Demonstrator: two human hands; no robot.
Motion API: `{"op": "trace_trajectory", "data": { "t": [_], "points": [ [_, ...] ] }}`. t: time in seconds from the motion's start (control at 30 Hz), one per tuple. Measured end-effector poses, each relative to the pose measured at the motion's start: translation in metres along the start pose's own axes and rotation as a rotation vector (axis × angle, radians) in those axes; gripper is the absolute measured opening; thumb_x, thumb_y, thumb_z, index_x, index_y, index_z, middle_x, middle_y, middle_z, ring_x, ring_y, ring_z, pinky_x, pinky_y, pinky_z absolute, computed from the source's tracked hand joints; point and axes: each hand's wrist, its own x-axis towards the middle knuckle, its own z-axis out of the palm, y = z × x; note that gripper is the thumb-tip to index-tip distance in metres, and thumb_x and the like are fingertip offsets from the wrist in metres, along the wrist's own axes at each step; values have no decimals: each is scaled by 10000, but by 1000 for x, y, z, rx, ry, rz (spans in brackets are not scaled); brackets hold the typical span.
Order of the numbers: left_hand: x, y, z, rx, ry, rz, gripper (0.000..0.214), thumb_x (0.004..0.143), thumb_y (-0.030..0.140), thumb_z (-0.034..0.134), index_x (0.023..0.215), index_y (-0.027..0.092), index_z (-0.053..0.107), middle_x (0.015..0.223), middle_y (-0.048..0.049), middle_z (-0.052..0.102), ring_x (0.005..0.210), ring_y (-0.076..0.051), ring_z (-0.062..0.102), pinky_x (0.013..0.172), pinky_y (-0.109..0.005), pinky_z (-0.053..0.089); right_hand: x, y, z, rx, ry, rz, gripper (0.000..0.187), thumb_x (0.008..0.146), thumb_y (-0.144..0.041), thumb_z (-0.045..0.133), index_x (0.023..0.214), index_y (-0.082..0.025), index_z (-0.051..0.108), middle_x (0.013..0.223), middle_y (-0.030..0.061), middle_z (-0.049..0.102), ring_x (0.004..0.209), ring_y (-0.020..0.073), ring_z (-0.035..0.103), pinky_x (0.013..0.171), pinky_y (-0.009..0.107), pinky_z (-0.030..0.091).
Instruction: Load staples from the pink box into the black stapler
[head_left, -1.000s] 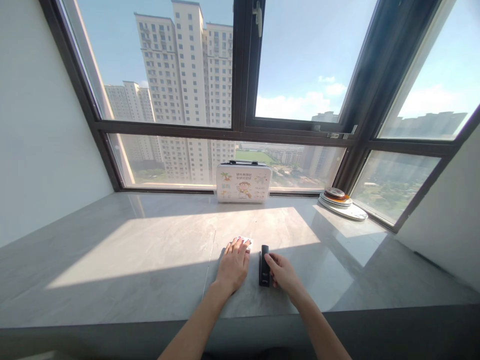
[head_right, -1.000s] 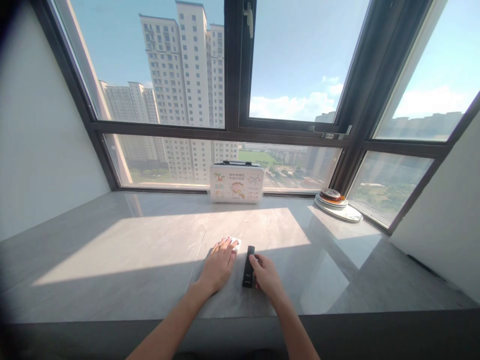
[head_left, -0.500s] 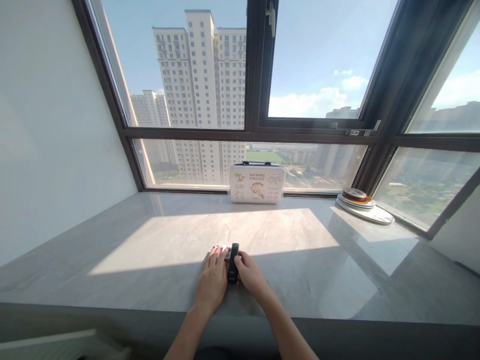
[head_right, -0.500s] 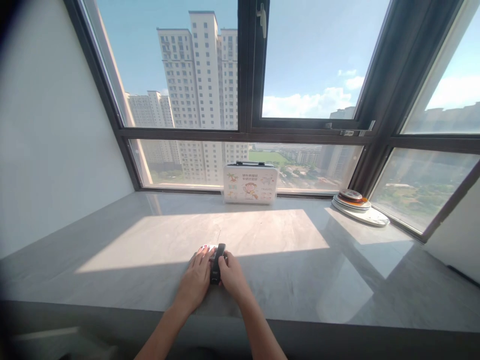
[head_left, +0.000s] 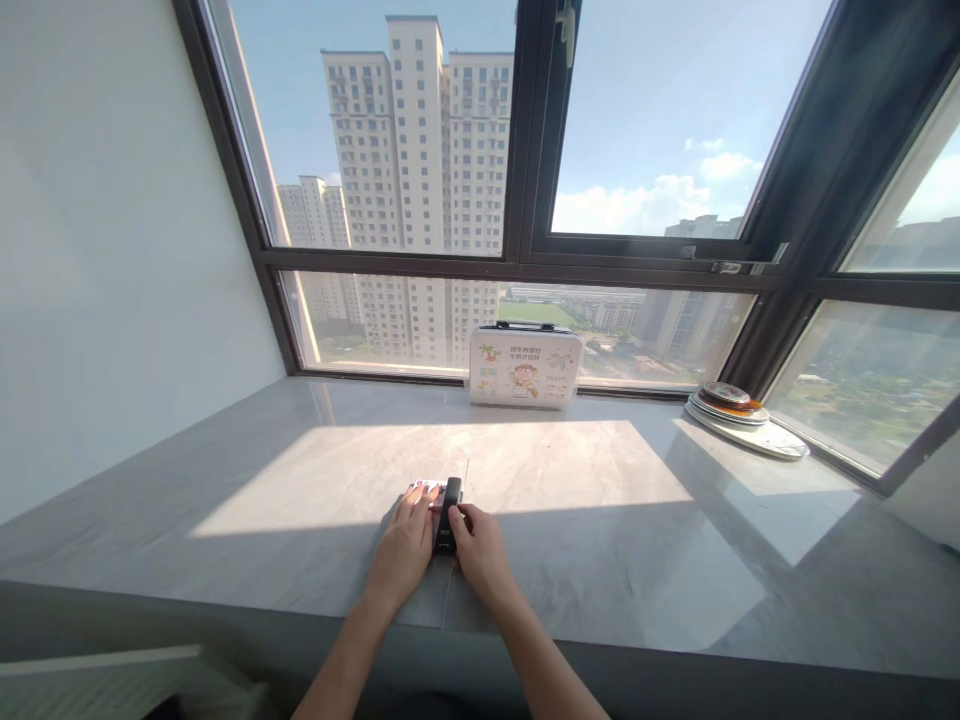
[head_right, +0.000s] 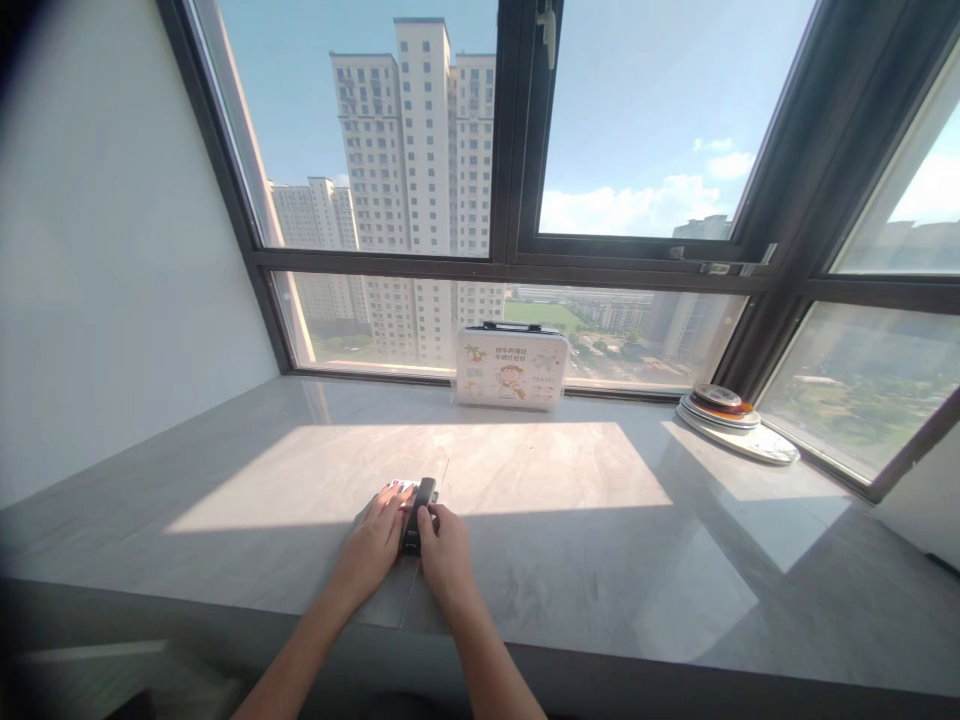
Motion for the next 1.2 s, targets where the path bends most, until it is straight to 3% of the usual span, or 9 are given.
{"op": "trace_trajectory", "data": {
  "t": [0.23, 0.67, 0.83, 1.2],
  "points": [
    [2, -1, -2, -19, -7, -10, 457, 1046, 280, 295, 1481, 286, 434, 1552, -51, 434, 1491, -225, 316, 1196, -447, 351, 0, -4, 0, -135, 40, -97, 496, 990, -574, 416, 959, -180, 715, 884, 79, 738, 773, 210, 635, 672, 272, 432],
    [-1, 9, -8, 90, 14, -53, 447, 1043, 274, 318, 1465, 305, 464, 1528, -73, 481, 1433, -256, 395, 1130, -469, 357, -1, -9, -2, -101, 53, -99, 522, 979, -611, 421, 964, -184, 722, 861, 70, 731, 753, 214, 634, 653, 279, 418],
    [-3, 13, -11, 124, 8, -74, 471, 1031, 224, 325, 1469, 332, 462, 1533, -64, 480, 1432, -265, 389, 1128, -494, 335, -2, -12, -4, -48, 71, 12, 633, 987, -669, 295, 771, -199, 661, 680, 45, 654, 648, 201, 590, 576, 284, 399],
    [-3, 19, -15, 199, 14, -77, 473, 1032, 198, 325, 1460, 334, 474, 1507, -49, 501, 1404, -233, 421, 1137, -448, 335, -11, -13, -4, 113, 267, 13, 441, 986, -500, 348, 989, -198, 669, 626, -20, 584, 581, 167, 528, 555, 264, 392]
  ]
}}
